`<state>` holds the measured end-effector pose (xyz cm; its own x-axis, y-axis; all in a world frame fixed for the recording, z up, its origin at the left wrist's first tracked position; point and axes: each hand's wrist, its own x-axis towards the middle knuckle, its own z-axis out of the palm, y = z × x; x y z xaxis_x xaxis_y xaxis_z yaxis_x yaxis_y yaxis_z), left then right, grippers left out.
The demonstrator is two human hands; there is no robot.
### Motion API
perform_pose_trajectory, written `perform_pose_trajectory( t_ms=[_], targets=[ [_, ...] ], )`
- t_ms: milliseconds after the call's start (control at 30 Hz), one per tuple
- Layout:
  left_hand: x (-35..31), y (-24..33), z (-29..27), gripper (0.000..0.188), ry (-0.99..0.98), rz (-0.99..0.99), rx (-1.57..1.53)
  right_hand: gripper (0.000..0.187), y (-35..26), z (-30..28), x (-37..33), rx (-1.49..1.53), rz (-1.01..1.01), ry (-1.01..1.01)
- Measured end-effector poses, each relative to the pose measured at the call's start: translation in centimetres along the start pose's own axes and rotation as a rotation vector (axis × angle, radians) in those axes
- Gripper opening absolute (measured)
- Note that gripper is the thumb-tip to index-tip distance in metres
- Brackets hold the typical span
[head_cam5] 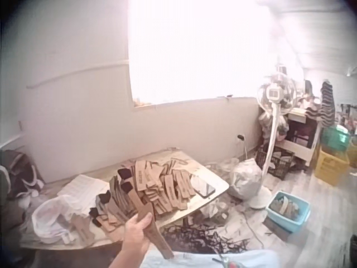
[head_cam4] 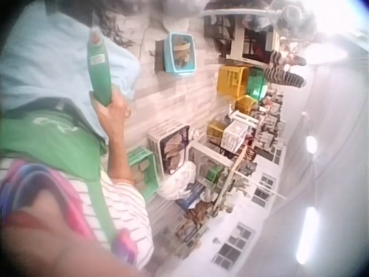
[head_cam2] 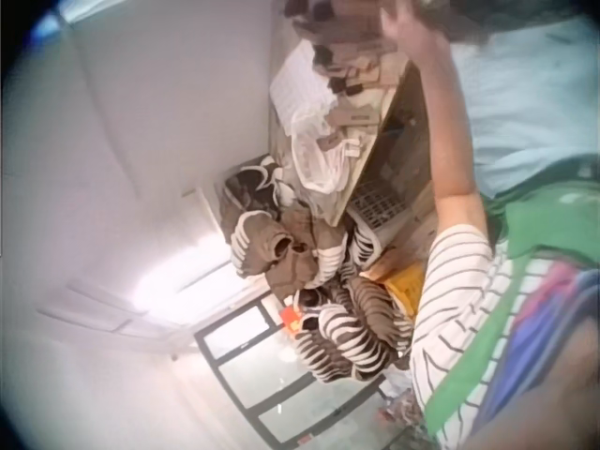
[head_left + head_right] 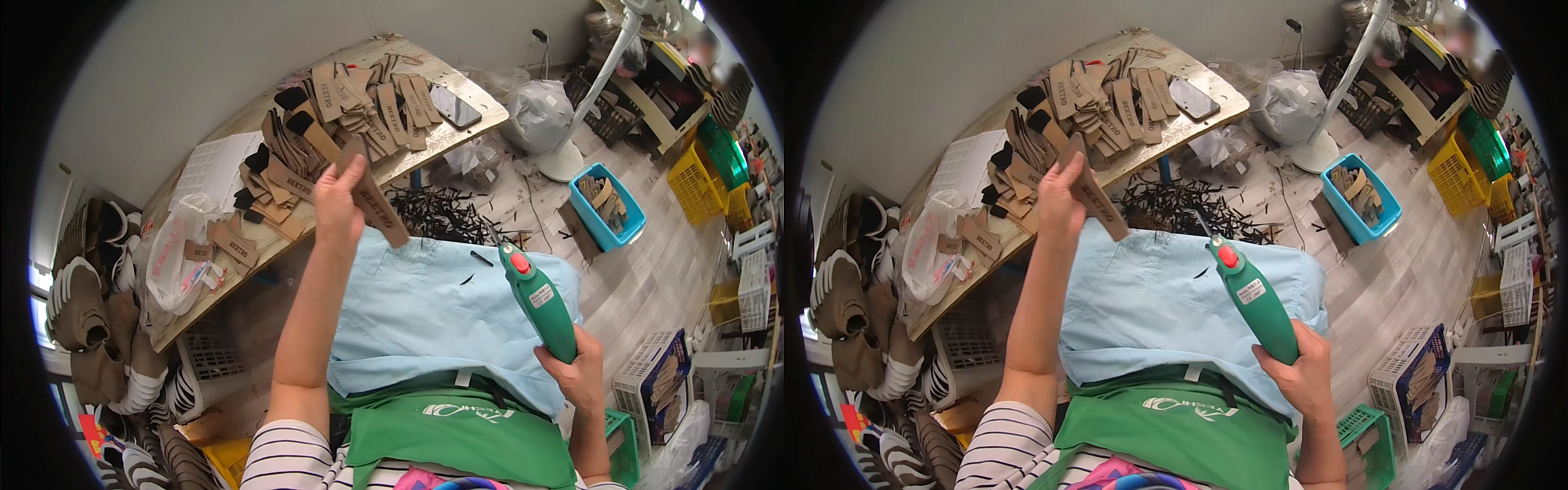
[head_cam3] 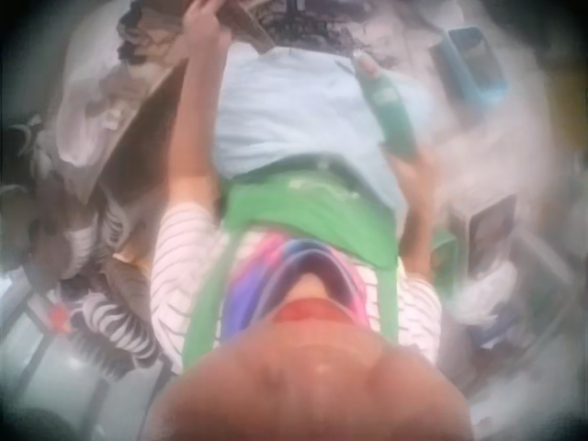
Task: The person retrieves cardboard shoe tags from a plastic bag and places them on a workbench. Using a green rotary cutter, the person trims the edges of each tag one by one, then sets the trimmed tags aside. The process repeats for multiple tags throughout the clip.
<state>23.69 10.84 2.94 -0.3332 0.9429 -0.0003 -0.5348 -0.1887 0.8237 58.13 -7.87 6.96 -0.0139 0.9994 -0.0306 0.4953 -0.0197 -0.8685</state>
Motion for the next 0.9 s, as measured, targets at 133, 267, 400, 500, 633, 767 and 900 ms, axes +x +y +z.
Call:
perform_pose_trajectory(
  t_ms=[133,267,400,500,633,767,900],
  targets=[
    [-7.1,-3.3,7.0,0.011,-0.135,-0.014,0.019,0.024,-0.4,0.4,0.0,-0.042,-0.077,0.036],
    [-9.8,-5.4,9.2,0.018,-0.208,-0.003,0.122,0.023,-0.3,0.4,-0.2,-0.069,-0.074,0.054],
    [-10.8,-6.3,10.1,0.019,-0.233,0.009,0.164,0.022,-0.3,0.2,-0.6,-0.083,-0.090,0.069],
    [-11.2,-6.5,10.3,0.020,-0.254,-0.001,0.201,0.022,-0.1,0.4,-0.8,-0.100,-0.094,0.072],
    [-11.8,-6.9,10.4,0.019,-0.227,-0.005,0.180,0.022,0.2,0.6,-0.8,-0.093,-0.081,0.070],
    [-12.2,-7.2,10.4,0.017,-0.271,-0.016,0.145,0.022,0.4,0.7,-0.9,-0.102,-0.085,0.086],
    [-12.8,-7.3,10.5,0.017,-0.291,-0.019,0.158,0.023,0.0,1.0,-0.7,-0.037,-0.026,0.092]
  ],
)
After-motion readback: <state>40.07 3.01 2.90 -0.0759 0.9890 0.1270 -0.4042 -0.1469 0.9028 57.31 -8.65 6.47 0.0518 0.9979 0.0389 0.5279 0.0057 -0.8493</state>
